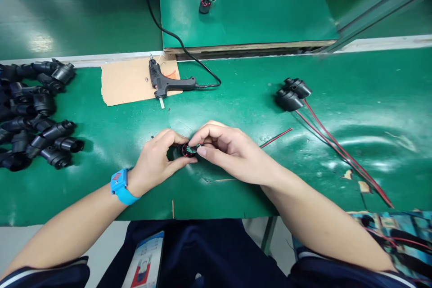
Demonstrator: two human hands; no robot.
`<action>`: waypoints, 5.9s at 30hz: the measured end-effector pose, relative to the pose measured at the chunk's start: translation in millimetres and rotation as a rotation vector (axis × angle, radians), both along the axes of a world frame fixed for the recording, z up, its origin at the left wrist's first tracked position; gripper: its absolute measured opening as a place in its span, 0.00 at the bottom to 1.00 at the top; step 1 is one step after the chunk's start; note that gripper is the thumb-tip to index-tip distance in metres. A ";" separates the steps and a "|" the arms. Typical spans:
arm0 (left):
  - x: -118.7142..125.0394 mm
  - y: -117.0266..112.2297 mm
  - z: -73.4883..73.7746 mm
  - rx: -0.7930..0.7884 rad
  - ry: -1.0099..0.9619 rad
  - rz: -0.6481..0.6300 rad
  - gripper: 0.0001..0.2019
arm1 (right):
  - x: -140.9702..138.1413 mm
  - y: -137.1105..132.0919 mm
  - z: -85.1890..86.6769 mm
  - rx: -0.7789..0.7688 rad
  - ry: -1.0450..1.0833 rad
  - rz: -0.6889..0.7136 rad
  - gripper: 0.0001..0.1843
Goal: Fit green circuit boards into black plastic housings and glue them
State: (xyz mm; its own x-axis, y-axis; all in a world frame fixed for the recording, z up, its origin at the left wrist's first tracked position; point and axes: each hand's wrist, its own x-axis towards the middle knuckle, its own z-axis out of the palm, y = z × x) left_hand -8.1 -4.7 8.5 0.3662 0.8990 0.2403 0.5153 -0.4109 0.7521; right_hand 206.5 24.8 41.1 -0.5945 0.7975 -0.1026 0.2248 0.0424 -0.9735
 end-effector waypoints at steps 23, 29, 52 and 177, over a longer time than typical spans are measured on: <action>1.1 -4.7 -15.0 0.319 0.082 -0.043 0.09 | 3.8 -4.9 3.6 0.134 -0.045 -0.062 0.14; 1.8 -5.4 -12.0 0.337 0.114 -0.045 0.07 | 15.5 -3.9 16.9 0.372 -0.273 -0.014 0.04; 2.1 -0.3 2.2 0.372 0.183 -0.131 0.08 | 20.6 -13.4 17.4 0.621 -0.353 0.067 0.08; 17.9 -3.8 21.6 -1.014 -1.232 0.029 0.24 | -14.3 -14.3 0.6 0.170 0.242 -0.325 0.23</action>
State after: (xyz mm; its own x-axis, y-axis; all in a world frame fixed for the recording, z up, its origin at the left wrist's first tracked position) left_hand 9.8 -8.5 30.0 0.3899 0.8666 -0.3116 -0.5884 0.4947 0.6396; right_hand 192.3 10.4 41.8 -0.3005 0.9407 0.1577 0.0196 0.1714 -0.9850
